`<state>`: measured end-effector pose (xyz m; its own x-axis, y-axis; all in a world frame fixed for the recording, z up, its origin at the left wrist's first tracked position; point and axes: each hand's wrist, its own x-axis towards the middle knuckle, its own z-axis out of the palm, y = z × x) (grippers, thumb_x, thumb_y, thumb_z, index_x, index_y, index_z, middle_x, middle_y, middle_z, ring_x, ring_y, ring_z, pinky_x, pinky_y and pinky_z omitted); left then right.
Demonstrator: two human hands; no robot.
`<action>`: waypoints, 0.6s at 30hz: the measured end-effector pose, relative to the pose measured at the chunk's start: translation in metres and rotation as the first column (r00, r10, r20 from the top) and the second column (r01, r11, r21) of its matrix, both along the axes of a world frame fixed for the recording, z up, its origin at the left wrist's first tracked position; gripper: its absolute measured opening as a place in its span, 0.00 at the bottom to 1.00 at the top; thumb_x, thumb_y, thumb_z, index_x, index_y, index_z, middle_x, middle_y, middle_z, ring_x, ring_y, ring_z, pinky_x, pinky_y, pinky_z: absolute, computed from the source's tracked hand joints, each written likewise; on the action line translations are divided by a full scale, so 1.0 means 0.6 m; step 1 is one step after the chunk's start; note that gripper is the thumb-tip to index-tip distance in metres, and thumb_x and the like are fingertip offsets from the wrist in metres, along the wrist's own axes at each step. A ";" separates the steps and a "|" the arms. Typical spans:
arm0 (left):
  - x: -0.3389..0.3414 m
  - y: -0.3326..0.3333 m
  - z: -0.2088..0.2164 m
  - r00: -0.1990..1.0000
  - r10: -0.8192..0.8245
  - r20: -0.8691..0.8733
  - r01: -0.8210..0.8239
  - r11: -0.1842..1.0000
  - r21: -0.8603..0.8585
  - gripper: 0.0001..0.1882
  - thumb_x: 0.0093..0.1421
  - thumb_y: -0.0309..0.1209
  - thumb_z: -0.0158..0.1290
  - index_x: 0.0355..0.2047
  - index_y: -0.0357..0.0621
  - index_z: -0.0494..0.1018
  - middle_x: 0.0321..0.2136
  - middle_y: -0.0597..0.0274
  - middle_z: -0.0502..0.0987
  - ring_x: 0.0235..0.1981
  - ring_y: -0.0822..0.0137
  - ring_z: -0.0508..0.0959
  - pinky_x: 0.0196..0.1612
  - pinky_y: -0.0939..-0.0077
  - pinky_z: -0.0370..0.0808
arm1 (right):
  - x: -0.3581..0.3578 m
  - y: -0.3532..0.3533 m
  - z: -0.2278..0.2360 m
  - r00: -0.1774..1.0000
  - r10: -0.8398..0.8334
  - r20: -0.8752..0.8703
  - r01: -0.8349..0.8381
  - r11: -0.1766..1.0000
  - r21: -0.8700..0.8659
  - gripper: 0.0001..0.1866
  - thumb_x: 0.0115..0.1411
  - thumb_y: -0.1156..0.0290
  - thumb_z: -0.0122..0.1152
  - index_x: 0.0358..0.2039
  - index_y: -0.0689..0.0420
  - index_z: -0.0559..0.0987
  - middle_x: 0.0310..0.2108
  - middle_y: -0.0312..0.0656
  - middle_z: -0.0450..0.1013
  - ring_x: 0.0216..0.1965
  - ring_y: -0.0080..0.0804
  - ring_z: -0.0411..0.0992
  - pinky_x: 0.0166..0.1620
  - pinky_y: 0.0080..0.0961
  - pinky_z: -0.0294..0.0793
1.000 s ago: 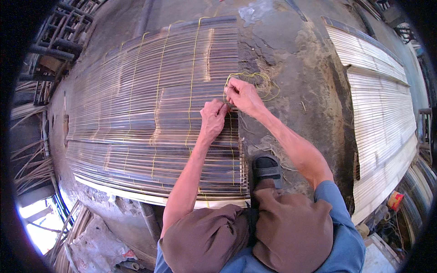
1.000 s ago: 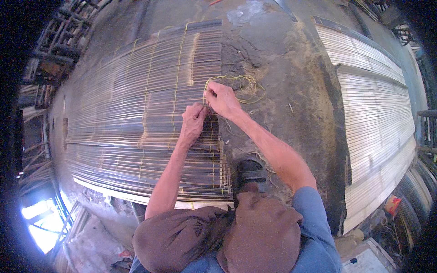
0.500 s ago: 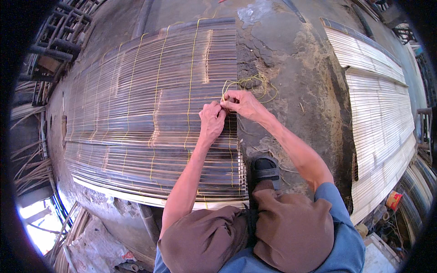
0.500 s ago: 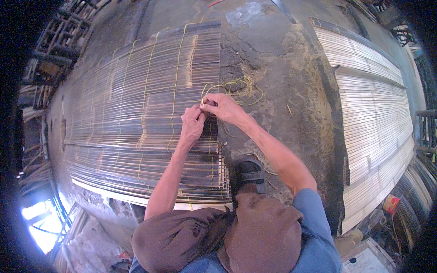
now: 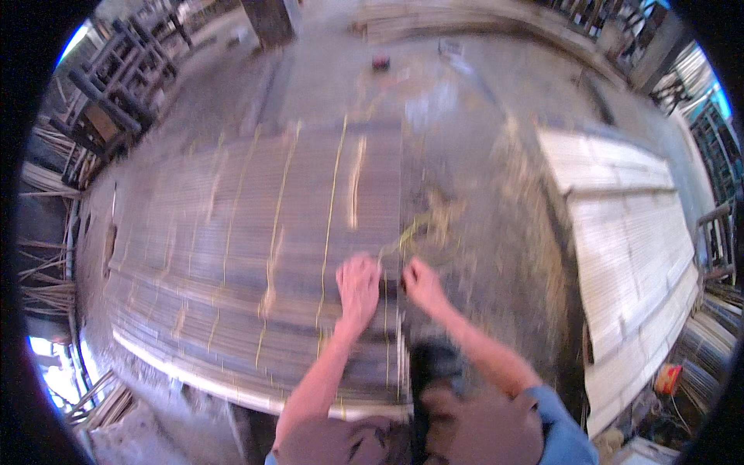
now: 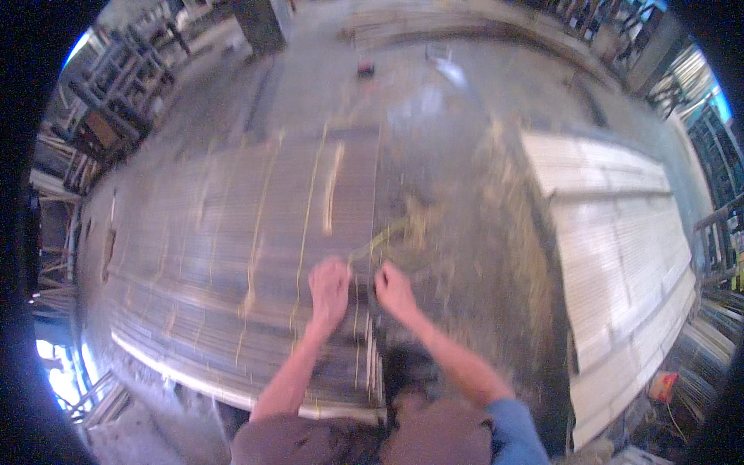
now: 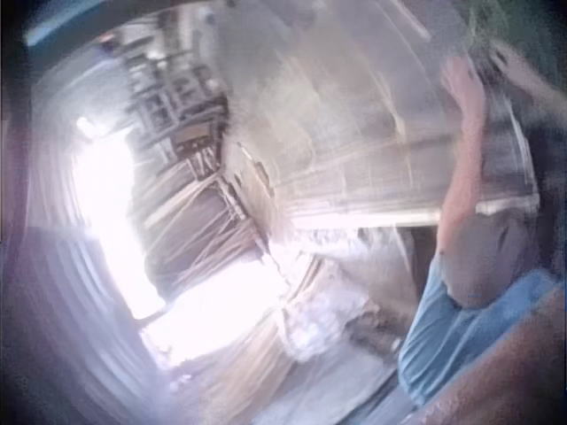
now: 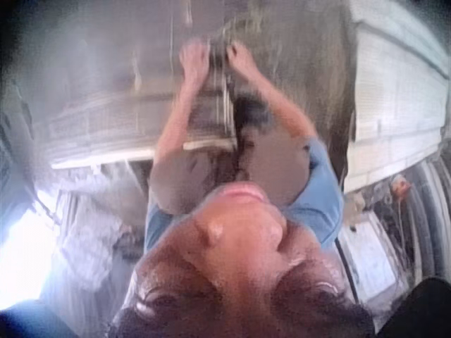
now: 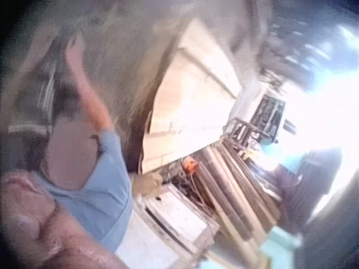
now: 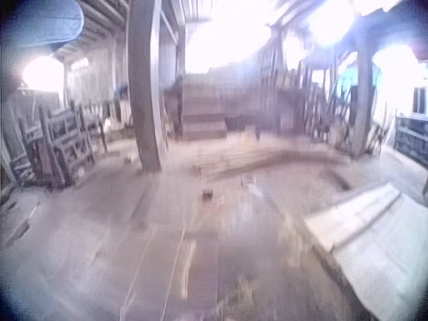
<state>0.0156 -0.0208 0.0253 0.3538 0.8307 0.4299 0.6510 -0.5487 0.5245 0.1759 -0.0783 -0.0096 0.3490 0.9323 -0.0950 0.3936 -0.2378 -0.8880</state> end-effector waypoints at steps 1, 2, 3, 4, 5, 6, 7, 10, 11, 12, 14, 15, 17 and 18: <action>-0.001 0.004 0.005 0.999 -0.036 -0.008 0.035 0.996 -0.082 0.03 0.61 0.30 0.56 0.32 0.45 0.76 0.37 0.62 0.76 0.43 0.57 0.75 0.50 0.59 0.66 | 0.001 0.013 -0.004 0.998 -0.066 0.024 0.066 0.998 0.004 0.13 0.65 0.65 0.55 0.30 0.62 0.70 0.26 0.51 0.73 0.30 0.39 0.75 0.36 0.37 0.72; 0.002 0.004 0.009 0.999 -0.041 -0.024 0.039 0.996 -0.074 0.03 0.61 0.30 0.55 0.31 0.46 0.76 0.35 0.63 0.76 0.42 0.57 0.75 0.50 0.60 0.66 | 0.007 0.028 -0.005 0.995 -0.081 0.063 0.079 0.997 0.019 0.11 0.65 0.67 0.55 0.30 0.62 0.71 0.25 0.48 0.75 0.29 0.36 0.78 0.34 0.35 0.75; 0.002 0.003 0.011 0.998 -0.045 -0.053 0.036 0.988 -0.153 0.04 0.61 0.30 0.54 0.30 0.46 0.76 0.33 0.64 0.76 0.41 0.58 0.75 0.49 0.61 0.67 | 0.011 0.043 -0.005 0.998 -0.051 0.038 0.049 0.997 0.055 0.11 0.66 0.68 0.55 0.30 0.62 0.71 0.24 0.46 0.76 0.27 0.34 0.78 0.33 0.33 0.75; 0.005 0.005 0.014 0.998 -0.054 -0.042 0.047 0.987 -0.154 0.04 0.62 0.30 0.54 0.30 0.46 0.76 0.33 0.64 0.76 0.40 0.58 0.75 0.48 0.61 0.67 | 0.015 0.054 -0.004 0.998 -0.054 -0.013 0.054 0.999 0.004 0.10 0.66 0.69 0.54 0.30 0.62 0.71 0.24 0.45 0.76 0.26 0.32 0.78 0.32 0.31 0.76; 0.004 0.005 0.014 0.997 -0.061 -0.036 0.054 0.983 -0.178 0.05 0.62 0.31 0.54 0.30 0.46 0.76 0.33 0.64 0.75 0.40 0.58 0.75 0.48 0.61 0.67 | 0.018 0.061 -0.002 1.000 -0.018 0.023 0.015 0.995 0.098 0.10 0.66 0.69 0.54 0.30 0.62 0.71 0.24 0.44 0.77 0.26 0.31 0.79 0.31 0.30 0.76; 0.005 0.009 0.013 0.997 -0.061 -0.040 0.050 0.971 -0.234 0.05 0.62 0.31 0.53 0.29 0.46 0.76 0.32 0.64 0.75 0.40 0.58 0.75 0.47 0.61 0.67 | 0.020 0.063 0.000 0.999 0.005 0.045 -0.010 0.994 0.109 0.10 0.66 0.70 0.54 0.30 0.62 0.71 0.24 0.44 0.77 0.25 0.30 0.79 0.31 0.29 0.76; 0.006 0.012 0.010 0.998 -0.062 -0.026 0.055 0.977 -0.207 0.06 0.62 0.32 0.53 0.29 0.46 0.76 0.32 0.64 0.75 0.40 0.58 0.75 0.46 0.61 0.67 | 0.022 0.061 0.003 0.999 0.030 0.045 -0.032 0.998 0.051 0.10 0.67 0.71 0.54 0.30 0.62 0.71 0.24 0.43 0.77 0.25 0.29 0.79 0.30 0.28 0.77; 0.005 0.012 -0.003 0.998 -0.063 -0.023 0.057 0.979 -0.194 0.07 0.63 0.34 0.53 0.29 0.46 0.75 0.32 0.64 0.75 0.40 0.58 0.74 0.45 0.59 0.66 | 0.020 0.036 0.015 1.000 0.002 -0.014 -0.001 0.996 0.086 0.10 0.67 0.71 0.54 0.29 0.62 0.70 0.24 0.43 0.78 0.25 0.28 0.79 0.30 0.28 0.78; 0.002 0.008 -0.008 0.998 -0.063 -0.018 0.058 0.976 -0.210 0.07 0.63 0.33 0.53 0.29 0.46 0.75 0.32 0.63 0.75 0.40 0.58 0.74 0.45 0.59 0.66 | 0.020 0.029 0.021 0.997 -0.032 -0.073 0.036 0.998 0.059 0.10 0.67 0.72 0.54 0.29 0.62 0.70 0.24 0.43 0.78 0.25 0.28 0.79 0.30 0.27 0.78; 0.004 0.013 -0.011 0.998 -0.064 -0.007 0.061 0.975 -0.214 0.07 0.63 0.33 0.53 0.29 0.46 0.75 0.32 0.63 0.75 0.40 0.58 0.73 0.46 0.59 0.66 | 0.019 0.025 0.027 0.989 -0.052 -0.137 0.054 0.998 0.011 0.11 0.68 0.71 0.54 0.29 0.62 0.70 0.23 0.43 0.78 0.25 0.27 0.79 0.30 0.25 0.78; 0.006 0.016 -0.016 0.998 -0.063 -0.004 0.060 0.969 -0.239 0.06 0.63 0.32 0.53 0.29 0.46 0.75 0.32 0.62 0.74 0.39 0.57 0.73 0.45 0.58 0.65 | 0.017 0.030 0.041 0.996 -0.030 -0.083 0.037 0.995 0.089 0.10 0.67 0.71 0.54 0.29 0.62 0.70 0.23 0.42 0.78 0.25 0.27 0.78 0.29 0.26 0.77; 0.005 0.019 -0.018 0.998 -0.064 -0.013 0.058 0.964 -0.260 0.06 0.62 0.32 0.54 0.29 0.46 0.75 0.31 0.62 0.74 0.39 0.57 0.73 0.45 0.58 0.65 | 0.015 0.037 0.048 0.994 -0.038 -0.101 0.040 0.999 0.008 0.10 0.67 0.71 0.55 0.30 0.62 0.70 0.23 0.42 0.78 0.25 0.27 0.78 0.29 0.26 0.77; 0.006 0.022 -0.021 0.997 -0.070 0.016 0.071 0.961 -0.268 0.06 0.62 0.32 0.54 0.29 0.45 0.75 0.30 0.60 0.73 0.38 0.55 0.72 0.43 0.57 0.65 | 0.013 0.067 0.062 0.998 0.049 -0.035 -0.044 0.992 0.120 0.11 0.67 0.71 0.55 0.30 0.62 0.70 0.22 0.41 0.76 0.25 0.25 0.77 0.29 0.26 0.75; 0.006 0.024 -0.022 0.996 -0.073 0.052 0.084 0.962 -0.258 0.06 0.62 0.31 0.53 0.29 0.44 0.75 0.29 0.58 0.73 0.36 0.53 0.72 0.42 0.57 0.65 | 0.008 0.081 0.068 0.997 0.073 -0.029 -0.067 0.985 0.159 0.11 0.67 0.71 0.55 0.30 0.62 0.70 0.22 0.40 0.76 0.24 0.25 0.76 0.29 0.27 0.75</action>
